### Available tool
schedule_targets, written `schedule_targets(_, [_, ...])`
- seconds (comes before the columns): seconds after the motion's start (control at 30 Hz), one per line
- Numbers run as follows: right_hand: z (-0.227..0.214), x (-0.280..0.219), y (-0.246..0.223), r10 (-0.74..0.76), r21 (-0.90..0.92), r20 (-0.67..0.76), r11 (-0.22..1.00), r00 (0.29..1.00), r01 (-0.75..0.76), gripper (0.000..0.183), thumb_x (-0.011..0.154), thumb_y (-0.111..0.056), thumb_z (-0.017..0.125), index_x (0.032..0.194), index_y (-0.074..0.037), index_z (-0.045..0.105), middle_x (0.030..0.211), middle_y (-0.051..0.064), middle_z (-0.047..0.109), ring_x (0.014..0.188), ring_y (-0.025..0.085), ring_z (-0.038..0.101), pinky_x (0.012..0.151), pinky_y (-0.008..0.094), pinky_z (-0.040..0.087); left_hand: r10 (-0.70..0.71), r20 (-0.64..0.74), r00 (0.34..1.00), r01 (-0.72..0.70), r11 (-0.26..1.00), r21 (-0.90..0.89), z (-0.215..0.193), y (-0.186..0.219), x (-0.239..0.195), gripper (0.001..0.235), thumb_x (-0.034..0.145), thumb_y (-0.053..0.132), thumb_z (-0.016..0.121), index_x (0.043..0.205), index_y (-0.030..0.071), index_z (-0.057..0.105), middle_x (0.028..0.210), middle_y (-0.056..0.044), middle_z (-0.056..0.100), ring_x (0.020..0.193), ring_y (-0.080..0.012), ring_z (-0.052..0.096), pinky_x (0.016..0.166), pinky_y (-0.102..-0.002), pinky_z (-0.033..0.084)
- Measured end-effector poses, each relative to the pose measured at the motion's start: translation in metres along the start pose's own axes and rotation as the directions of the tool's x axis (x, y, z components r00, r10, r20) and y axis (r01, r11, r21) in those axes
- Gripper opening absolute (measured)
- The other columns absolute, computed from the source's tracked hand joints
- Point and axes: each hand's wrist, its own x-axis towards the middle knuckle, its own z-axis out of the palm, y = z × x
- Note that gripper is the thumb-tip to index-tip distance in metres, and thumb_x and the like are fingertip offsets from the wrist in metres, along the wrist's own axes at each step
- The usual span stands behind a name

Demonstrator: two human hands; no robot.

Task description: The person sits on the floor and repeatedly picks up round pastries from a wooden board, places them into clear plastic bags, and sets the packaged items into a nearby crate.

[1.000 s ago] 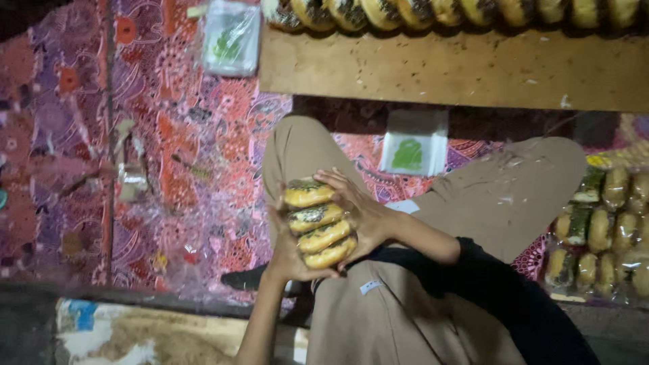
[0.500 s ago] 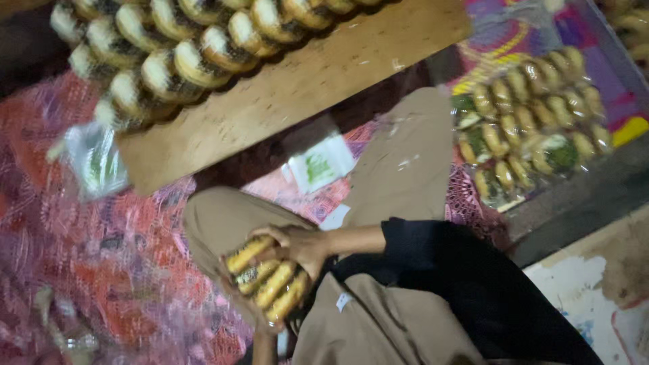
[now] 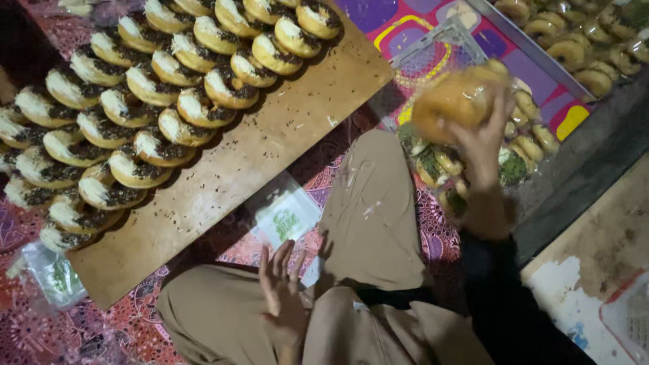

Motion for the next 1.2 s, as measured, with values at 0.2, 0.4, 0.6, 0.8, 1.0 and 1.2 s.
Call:
schedule_targets(0.2, [0.053,0.105,0.168,0.023,-0.844,-0.063,0.533,0.998,-0.066,0.097,0.061,-0.041,0.104,0.144,-0.022,0.056,0.155,0.023,0.024,0.141,0.051,0.029,0.11,0.066,0.038,-0.039,-0.153,0.987,0.047,0.998,0.05,-0.067,-0.027,-0.024,0.121,0.083,0.093,0.038,0.159,0.0,0.027,0.149,-0.03,0.046,0.142,-0.0423,0.044,0.12,-0.056,0.033])
schedule_targets(0.4, [0.12,0.075,0.204,0.286,-0.893,0.003,0.432,0.958,-0.127,0.105,0.061,-0.031,0.091,0.154,-0.023,0.044,0.17,0.024,0.007,0.154,0.056,0.008,0.115,0.074,0.027,-0.044,-0.216,0.975,0.059,0.996,0.062,-0.096,-0.044,-0.041,0.121,0.083,0.093,0.038,0.155,-0.004,0.032,0.146,-0.031,0.05,0.136,-0.0413,0.048,0.116,-0.054,0.036])
schedule_targets(0.6, [0.104,0.092,0.192,0.473,-0.961,0.069,0.266,0.878,-0.068,0.119,0.06,-0.045,0.086,0.163,-0.03,0.027,0.166,0.027,-0.002,0.151,0.054,0.002,0.112,0.081,0.014,-0.077,-0.223,0.972,0.087,0.996,0.035,-0.1,-0.062,-0.056,0.121,0.083,0.093,0.038,0.151,-0.008,0.037,0.142,-0.031,0.053,0.13,-0.0404,0.053,0.113,-0.051,0.038])
schedule_targets(0.8, [0.074,0.125,0.199,0.509,-0.921,0.208,0.39,0.835,-0.009,0.11,0.062,-0.057,0.084,0.158,-0.035,0.034,0.163,0.027,0.018,0.146,0.056,0.021,0.111,0.075,0.027,-0.068,-0.224,0.972,0.074,0.997,0.015,-0.09,-0.066,-0.052,0.122,0.083,0.093,0.038,0.147,-0.012,0.042,0.138,-0.032,0.056,0.124,-0.0394,0.057,0.11,-0.049,0.041])
schedule_targets(1.0, [0.072,0.118,0.216,0.387,-0.858,0.335,0.502,0.859,0.108,0.092,0.067,-0.053,0.084,0.149,-0.028,0.051,0.157,0.033,0.032,0.144,0.058,0.03,0.116,0.066,0.032,-0.124,-0.214,0.969,0.118,0.992,-0.042,-0.073,-0.057,-0.037,0.119,0.087,0.09,0.037,0.143,-0.015,0.044,0.133,-0.03,0.057,0.12,-0.0361,0.057,0.11,-0.047,0.041])
schedule_targets(1.2, [0.076,0.108,0.231,0.411,-0.863,0.311,0.5,0.857,0.074,0.091,0.072,-0.05,0.079,0.154,-0.028,0.044,0.156,0.036,0.025,0.137,0.061,0.027,0.107,0.068,0.031,-0.11,-0.208,0.972,0.107,0.994,-0.029,-0.07,-0.064,-0.041,0.116,0.089,0.088,0.038,0.142,-0.015,0.046,0.135,-0.03,0.056,0.12,-0.0369,0.057,0.109,-0.05,0.043])
